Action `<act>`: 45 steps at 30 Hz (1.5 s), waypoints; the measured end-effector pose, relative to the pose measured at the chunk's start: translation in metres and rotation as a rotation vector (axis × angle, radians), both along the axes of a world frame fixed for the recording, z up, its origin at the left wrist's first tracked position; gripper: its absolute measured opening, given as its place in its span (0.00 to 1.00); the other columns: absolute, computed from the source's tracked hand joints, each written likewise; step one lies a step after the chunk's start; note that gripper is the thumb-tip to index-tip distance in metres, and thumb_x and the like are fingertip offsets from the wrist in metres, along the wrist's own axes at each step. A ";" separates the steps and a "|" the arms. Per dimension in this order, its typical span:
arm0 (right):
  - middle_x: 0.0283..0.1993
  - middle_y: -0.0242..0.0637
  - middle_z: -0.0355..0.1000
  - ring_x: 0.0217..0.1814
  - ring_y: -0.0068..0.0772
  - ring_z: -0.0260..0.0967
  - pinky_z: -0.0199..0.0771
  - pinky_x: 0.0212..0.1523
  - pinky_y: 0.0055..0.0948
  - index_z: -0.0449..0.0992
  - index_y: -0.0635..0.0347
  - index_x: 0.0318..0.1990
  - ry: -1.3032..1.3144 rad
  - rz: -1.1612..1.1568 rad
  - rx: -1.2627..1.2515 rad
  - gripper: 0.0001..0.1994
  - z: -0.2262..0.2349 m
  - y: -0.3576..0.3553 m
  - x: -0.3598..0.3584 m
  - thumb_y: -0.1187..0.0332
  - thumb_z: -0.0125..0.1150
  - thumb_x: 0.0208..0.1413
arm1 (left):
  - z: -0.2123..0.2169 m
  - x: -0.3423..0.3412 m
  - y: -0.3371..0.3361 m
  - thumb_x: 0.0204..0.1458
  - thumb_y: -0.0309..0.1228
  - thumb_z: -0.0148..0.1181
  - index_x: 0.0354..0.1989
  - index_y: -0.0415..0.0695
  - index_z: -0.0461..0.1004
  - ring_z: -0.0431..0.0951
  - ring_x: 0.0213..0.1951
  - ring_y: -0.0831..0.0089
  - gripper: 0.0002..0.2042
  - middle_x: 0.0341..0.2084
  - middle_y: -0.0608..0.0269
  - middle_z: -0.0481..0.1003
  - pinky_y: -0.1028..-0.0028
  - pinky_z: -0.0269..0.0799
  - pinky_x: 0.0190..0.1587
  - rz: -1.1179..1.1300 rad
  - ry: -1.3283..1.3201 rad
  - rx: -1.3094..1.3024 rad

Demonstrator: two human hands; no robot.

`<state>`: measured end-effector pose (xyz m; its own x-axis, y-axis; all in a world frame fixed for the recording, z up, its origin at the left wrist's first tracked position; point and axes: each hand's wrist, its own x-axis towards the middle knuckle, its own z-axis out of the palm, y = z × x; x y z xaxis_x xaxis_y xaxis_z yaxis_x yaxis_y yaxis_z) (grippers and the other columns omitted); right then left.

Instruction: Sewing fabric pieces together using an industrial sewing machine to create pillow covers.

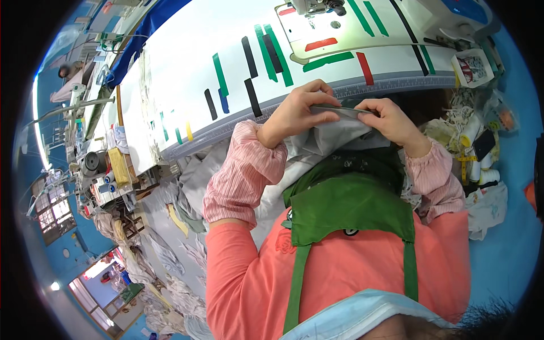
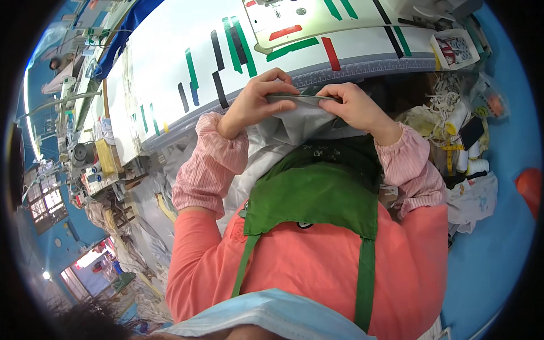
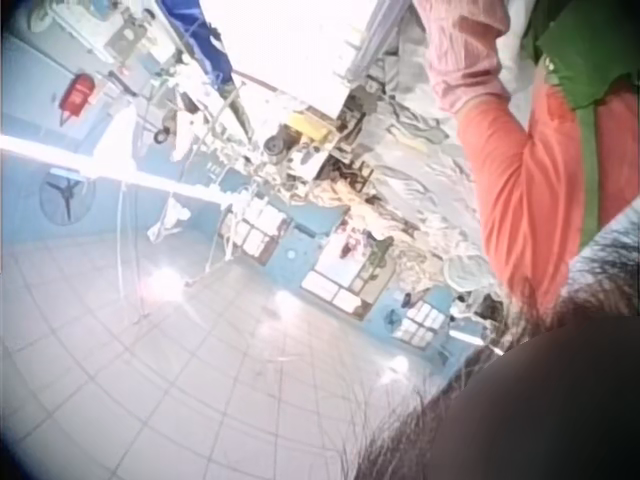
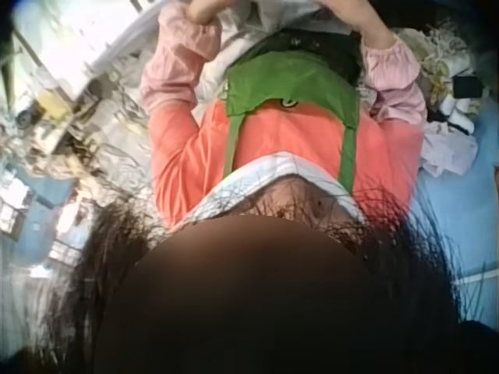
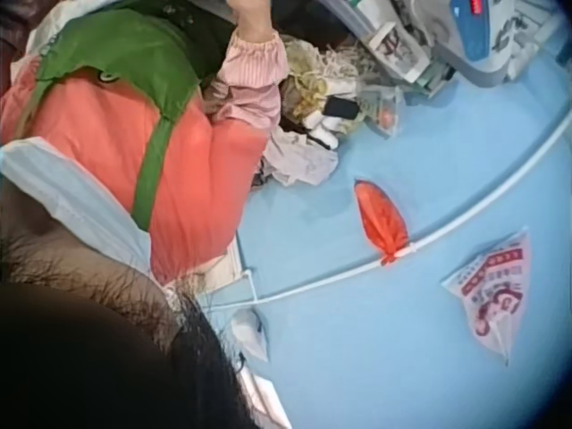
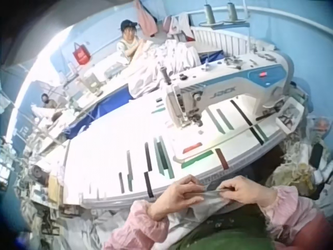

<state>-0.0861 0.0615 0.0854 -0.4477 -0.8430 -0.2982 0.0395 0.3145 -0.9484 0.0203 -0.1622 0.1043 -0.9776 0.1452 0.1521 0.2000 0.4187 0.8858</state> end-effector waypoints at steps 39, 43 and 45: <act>0.43 0.42 0.70 0.42 0.45 0.70 0.70 0.46 0.34 0.73 0.66 0.35 0.857 -0.153 -0.413 0.15 -0.014 -0.012 0.009 0.67 0.69 0.42 | 0.075 0.004 0.004 0.49 0.27 0.59 0.32 0.33 0.75 0.71 0.24 0.83 0.08 0.20 0.61 0.75 0.79 0.67 0.28 0.279 -0.285 -0.266; 0.44 0.42 0.70 0.41 0.44 0.70 0.72 0.44 0.37 0.73 0.65 0.34 1.202 -0.382 -0.370 0.15 0.002 -0.027 0.023 0.69 0.70 0.39 | 0.074 0.001 0.006 0.49 0.27 0.59 0.32 0.33 0.75 0.71 0.24 0.83 0.08 0.20 0.61 0.75 0.79 0.67 0.28 0.291 -0.287 -0.260; 0.43 0.41 0.70 0.42 0.43 0.71 0.72 0.44 0.37 0.73 0.65 0.34 1.194 -0.404 -0.363 0.15 0.004 -0.036 0.028 0.70 0.69 0.38 | 0.072 0.000 0.007 0.49 0.27 0.59 0.32 0.33 0.75 0.71 0.24 0.83 0.08 0.20 0.61 0.75 0.79 0.67 0.28 0.288 -0.277 -0.244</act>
<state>-0.0585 0.0256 0.0896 -0.5144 -0.5355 0.6698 -0.8477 0.1992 -0.4917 0.0199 -0.1548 0.1762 -0.9823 -0.1389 -0.1256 -0.1853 0.6249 0.7584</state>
